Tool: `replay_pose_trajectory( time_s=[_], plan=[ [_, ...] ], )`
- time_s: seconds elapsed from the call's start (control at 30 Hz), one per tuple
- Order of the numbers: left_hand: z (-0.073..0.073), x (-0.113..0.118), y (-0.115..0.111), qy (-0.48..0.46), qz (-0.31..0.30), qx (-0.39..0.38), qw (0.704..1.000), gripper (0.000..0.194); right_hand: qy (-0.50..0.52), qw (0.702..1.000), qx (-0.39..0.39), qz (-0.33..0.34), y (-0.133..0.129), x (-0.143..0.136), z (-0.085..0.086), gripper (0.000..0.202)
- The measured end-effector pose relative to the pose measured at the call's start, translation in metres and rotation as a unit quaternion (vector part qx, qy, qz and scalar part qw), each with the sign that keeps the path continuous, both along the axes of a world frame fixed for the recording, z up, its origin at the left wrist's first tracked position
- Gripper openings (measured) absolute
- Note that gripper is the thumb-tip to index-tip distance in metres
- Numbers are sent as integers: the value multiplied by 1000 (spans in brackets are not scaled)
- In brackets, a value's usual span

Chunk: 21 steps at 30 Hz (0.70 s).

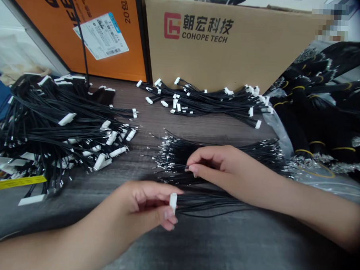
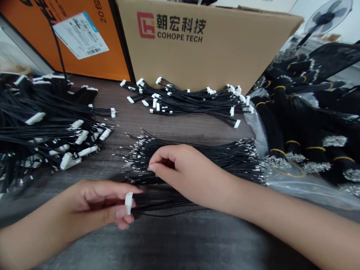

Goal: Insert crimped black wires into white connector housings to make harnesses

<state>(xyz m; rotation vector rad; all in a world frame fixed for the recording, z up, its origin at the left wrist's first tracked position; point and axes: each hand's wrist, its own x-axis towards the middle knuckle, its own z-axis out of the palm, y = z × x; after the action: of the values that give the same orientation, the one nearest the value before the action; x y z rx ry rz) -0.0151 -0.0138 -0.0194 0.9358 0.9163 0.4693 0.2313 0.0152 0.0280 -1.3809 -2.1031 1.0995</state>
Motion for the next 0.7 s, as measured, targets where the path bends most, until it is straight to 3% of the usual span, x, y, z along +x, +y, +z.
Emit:
replay_pose_trajectory(
  time_s=[0.13, 0.23, 0.43, 0.7],
  plan=[
    [14, 7, 13, 3, 29, -44, 999, 17, -6, 995, 93, 16, -18, 4, 15, 20],
    [17, 7, 16, -2, 30, -57, 998, 18, -22, 983, 176, 47, -31, 3, 12, 22],
    [6, 0, 13, -31, 26, -45, 998, 14, -4, 994, 97, 44, -31, -4, -13, 24],
    [-3, -3, 11, -71, 36, -66, 995, 9, 7, 994, 98, 40, -29, -5, -13, 25]
  ],
)
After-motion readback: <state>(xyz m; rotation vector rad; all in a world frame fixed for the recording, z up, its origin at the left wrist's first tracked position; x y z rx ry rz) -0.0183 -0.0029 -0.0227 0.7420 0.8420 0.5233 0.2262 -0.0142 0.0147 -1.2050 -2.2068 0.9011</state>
